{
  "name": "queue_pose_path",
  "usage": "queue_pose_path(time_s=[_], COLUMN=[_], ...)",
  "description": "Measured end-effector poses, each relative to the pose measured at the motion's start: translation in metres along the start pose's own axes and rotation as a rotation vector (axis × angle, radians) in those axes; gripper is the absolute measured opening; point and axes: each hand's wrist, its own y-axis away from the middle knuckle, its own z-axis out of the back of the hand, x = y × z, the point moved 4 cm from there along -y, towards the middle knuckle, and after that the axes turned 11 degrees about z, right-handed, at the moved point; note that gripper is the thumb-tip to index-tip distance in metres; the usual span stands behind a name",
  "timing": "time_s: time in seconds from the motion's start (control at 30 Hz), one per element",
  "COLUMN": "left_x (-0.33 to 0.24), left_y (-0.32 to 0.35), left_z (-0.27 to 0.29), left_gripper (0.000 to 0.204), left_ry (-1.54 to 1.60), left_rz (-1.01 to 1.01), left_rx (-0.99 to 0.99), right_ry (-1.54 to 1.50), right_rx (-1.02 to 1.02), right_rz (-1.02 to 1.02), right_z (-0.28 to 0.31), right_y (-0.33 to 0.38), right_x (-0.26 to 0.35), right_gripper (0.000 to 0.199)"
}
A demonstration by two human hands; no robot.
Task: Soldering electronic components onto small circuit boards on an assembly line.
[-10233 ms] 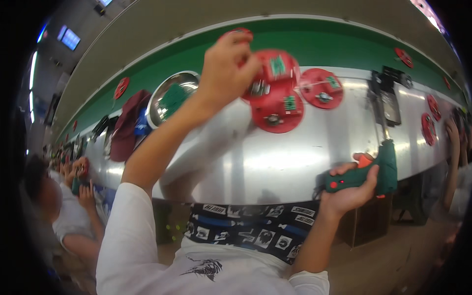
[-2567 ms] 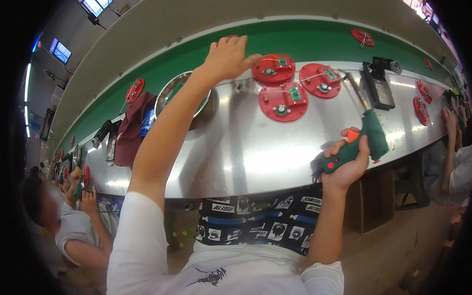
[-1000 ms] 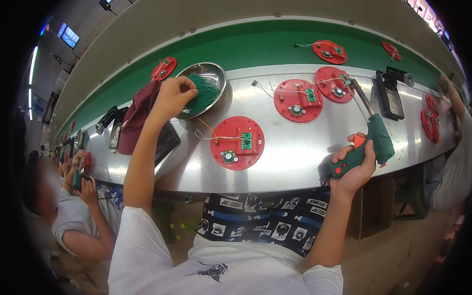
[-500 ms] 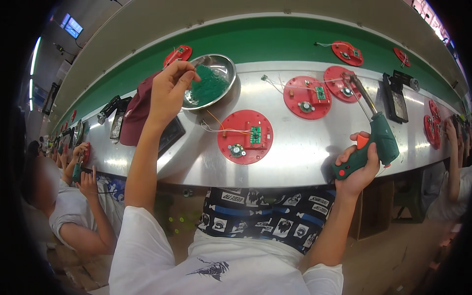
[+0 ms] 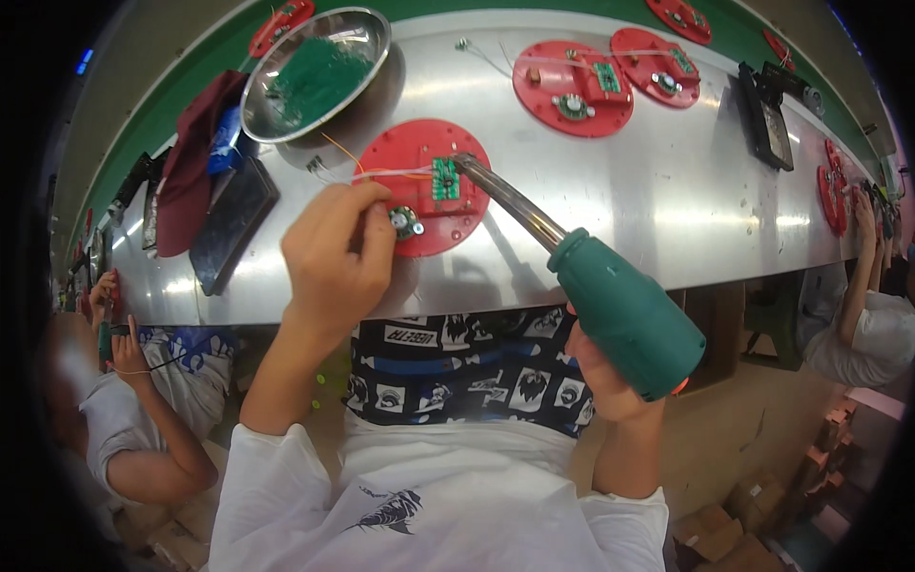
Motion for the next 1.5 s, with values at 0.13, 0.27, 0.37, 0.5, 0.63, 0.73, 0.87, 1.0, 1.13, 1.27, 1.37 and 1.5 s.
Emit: queue_pose_path(time_s=[0.13, 0.27, 0.37, 0.5, 0.63, 0.73, 0.87, 1.0, 1.13, 1.27, 1.37, 1.5], left_x=[0.004, 0.007, 0.004, 0.008, 0.007, 0.009, 0.007, 0.007, 0.007, 0.007, 0.006, 0.007], left_y=[-0.001, 0.001, 0.000, -0.001, 0.001, 0.004, 0.002, 0.002, 0.002, 0.004, 0.003, 0.002], left_z=[0.000, -0.005, -0.005, -0.005, -0.006, -0.009, -0.009, -0.008, -0.009, -0.010, -0.009, -0.009], left_gripper=[0.010, 0.013, 0.014, 0.015, 0.015, 0.020, 0.018, 0.015, 0.016, 0.024, 0.020, 0.016], left_ry=[-0.053, -0.054, -0.084, -0.085, -0.098, -0.086, -0.104, -0.134, -0.146, -0.153, -0.151, -0.142], left_rz=[-0.059, -0.060, -0.102, -0.153, -0.131, -0.120, -0.135, -0.164, -0.119, -0.109, -0.115, -0.131], left_rx=[-0.062, -0.067, -0.060, -0.068, -0.064, -0.049, -0.060, -0.084, -0.049, -0.029, -0.032, -0.046], right_ry=[0.118, 0.006, 0.006, 0.161, 0.165, 0.107, 0.051, -0.091, -0.085, -0.086, -0.080, -0.053], right_rx=[0.045, -0.071, -0.104, -0.026, -0.044, -0.016, -0.044, -0.005, 0.000, 0.042, 0.019, -0.024], right_rz=[-0.006, -0.236, -0.178, -0.065, -0.063, -0.068, -0.083, -0.146, -0.102, 0.013, 0.007, -0.010], right_z=[0.007, 0.009, 0.008, -0.002, -0.004, -0.005, -0.001, 0.004, 0.003, 0.017, 0.020, 0.024], right_y=[0.011, 0.022, 0.019, 0.008, 0.005, 0.001, 0.004, -0.003, -0.018, -0.019, -0.021, -0.020], right_x=[-0.004, -0.009, -0.012, 0.003, 0.003, 0.003, 0.001, -0.003, -0.003, -0.003, -0.002, -0.005], right_gripper=[0.052, 0.052, 0.052, 0.054, 0.054, 0.052, 0.053, 0.054, 0.051, 0.050, 0.050, 0.050])
